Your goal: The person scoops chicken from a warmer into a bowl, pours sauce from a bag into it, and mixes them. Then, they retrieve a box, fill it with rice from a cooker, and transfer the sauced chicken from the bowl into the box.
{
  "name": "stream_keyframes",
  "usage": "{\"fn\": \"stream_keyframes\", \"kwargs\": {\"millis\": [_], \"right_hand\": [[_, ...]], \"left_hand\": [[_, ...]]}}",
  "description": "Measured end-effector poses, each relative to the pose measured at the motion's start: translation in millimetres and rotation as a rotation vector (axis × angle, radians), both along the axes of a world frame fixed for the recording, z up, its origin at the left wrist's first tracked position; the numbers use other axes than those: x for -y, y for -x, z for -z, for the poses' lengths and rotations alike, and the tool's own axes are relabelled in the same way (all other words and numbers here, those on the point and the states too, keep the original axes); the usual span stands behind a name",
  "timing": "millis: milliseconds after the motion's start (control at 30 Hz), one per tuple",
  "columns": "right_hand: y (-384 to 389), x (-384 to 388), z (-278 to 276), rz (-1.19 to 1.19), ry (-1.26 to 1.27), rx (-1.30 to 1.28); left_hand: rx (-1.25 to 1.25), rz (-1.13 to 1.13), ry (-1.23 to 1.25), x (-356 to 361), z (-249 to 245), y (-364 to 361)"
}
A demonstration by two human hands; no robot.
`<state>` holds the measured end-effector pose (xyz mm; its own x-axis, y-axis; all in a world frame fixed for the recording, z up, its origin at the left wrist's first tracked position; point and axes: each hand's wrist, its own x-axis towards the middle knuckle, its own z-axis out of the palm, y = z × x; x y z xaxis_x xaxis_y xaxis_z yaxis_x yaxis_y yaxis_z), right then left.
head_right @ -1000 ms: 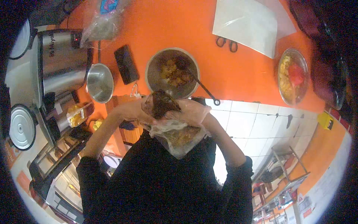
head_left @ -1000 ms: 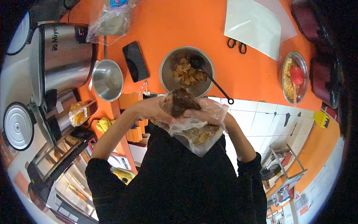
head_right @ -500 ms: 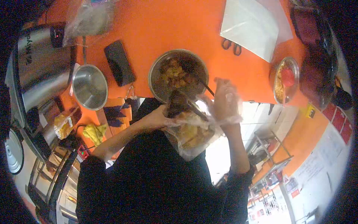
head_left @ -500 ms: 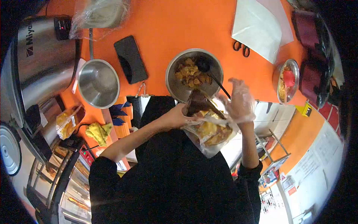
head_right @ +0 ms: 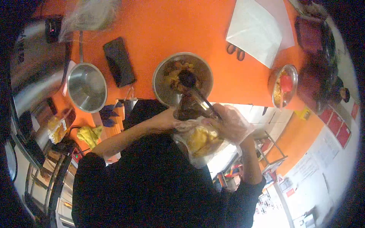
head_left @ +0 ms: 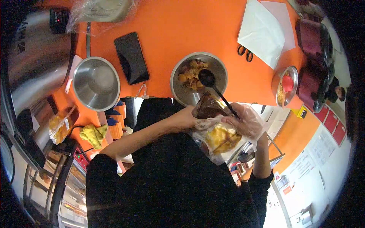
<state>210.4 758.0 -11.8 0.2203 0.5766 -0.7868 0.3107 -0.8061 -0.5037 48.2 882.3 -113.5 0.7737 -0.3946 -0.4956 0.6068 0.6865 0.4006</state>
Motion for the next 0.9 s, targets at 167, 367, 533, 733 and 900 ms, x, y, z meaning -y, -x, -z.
{"fn": "stream_keyframes", "kwargs": {"millis": [167, 367, 533, 733, 900], "right_hand": [[12, 19, 21, 0.143, -0.097, -0.181], [19, 13, 21, 0.11, 0.018, -0.157], [15, 17, 18, 0.047, 0.058, 0.017], [-8, 28, 20, 0.158, 0.099, -0.089], [-16, 23, 19, 0.112, 0.113, -0.226]], "left_hand": [[-0.15, -0.013, -0.011, 21, 22, 9], [-0.226, -0.21, 0.159, 22, 0, -4], [-0.204, -0.304, 0.07, 35, -2, 1], [-0.161, -0.305, 0.257, 39, 4, -2], [-0.191, -0.284, 0.361, 28, -5, -2]]}}
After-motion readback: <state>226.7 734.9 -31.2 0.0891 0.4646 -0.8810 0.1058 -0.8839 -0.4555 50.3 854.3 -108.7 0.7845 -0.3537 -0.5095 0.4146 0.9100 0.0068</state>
